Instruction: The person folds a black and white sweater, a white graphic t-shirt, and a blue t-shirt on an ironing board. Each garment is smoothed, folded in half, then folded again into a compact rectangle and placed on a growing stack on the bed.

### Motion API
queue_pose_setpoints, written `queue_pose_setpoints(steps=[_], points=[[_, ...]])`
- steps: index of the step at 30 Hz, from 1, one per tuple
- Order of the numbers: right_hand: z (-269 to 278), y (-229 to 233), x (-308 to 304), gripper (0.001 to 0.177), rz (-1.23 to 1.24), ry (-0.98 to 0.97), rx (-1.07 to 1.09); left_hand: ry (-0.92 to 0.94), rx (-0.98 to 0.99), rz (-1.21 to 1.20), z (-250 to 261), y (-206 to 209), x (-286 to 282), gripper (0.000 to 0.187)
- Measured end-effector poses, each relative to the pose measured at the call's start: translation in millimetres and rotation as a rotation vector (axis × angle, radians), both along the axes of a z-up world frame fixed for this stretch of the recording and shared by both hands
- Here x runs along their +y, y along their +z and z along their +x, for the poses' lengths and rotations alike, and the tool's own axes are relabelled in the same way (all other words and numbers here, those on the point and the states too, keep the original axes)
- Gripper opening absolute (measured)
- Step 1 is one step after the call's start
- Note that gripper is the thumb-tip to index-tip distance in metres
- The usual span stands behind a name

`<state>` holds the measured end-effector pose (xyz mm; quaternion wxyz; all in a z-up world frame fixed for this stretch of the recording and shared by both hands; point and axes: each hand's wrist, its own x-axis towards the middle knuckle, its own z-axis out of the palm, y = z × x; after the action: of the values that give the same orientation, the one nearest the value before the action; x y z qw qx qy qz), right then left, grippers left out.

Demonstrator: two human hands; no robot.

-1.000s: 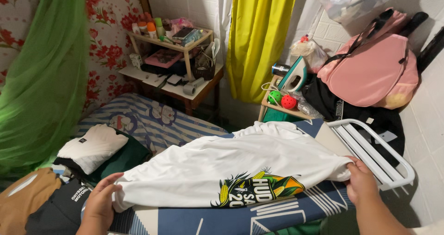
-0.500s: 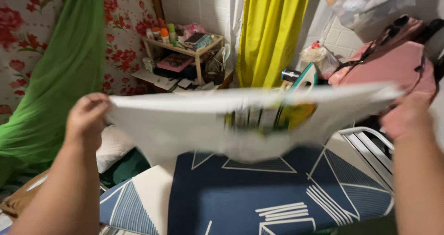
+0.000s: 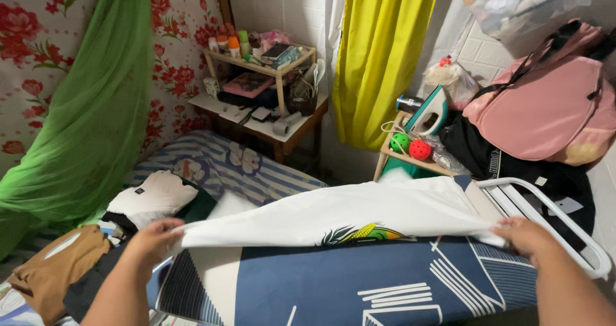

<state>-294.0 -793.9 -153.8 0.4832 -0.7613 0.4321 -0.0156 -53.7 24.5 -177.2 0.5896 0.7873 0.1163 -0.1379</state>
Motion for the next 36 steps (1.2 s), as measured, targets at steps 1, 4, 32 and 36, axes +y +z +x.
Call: queue_pose_setpoints(steps=[1,4,32,36], points=[[-5.4,-5.4,5.0,0.043,-0.027,0.015,0.014,0.005,0.059,0.029,-3.2,-13.1,5.7,0.032],[-13.8,-9.7,11.5,0.036,-0.077,0.04,0.034,-0.017,0.155,0.01,-8.9,-34.9,13.5,0.03],[-34.4,4.2,7.0,0.031,0.114,-0.141,-0.018,-0.281,0.259,0.039,-9.6,-35.3,35.8,0.042],[-38.4,3.8,14.2,0.026,0.198,-0.073,0.086,-0.3,0.306,0.1,-10.6,-30.5,39.3,0.038]])
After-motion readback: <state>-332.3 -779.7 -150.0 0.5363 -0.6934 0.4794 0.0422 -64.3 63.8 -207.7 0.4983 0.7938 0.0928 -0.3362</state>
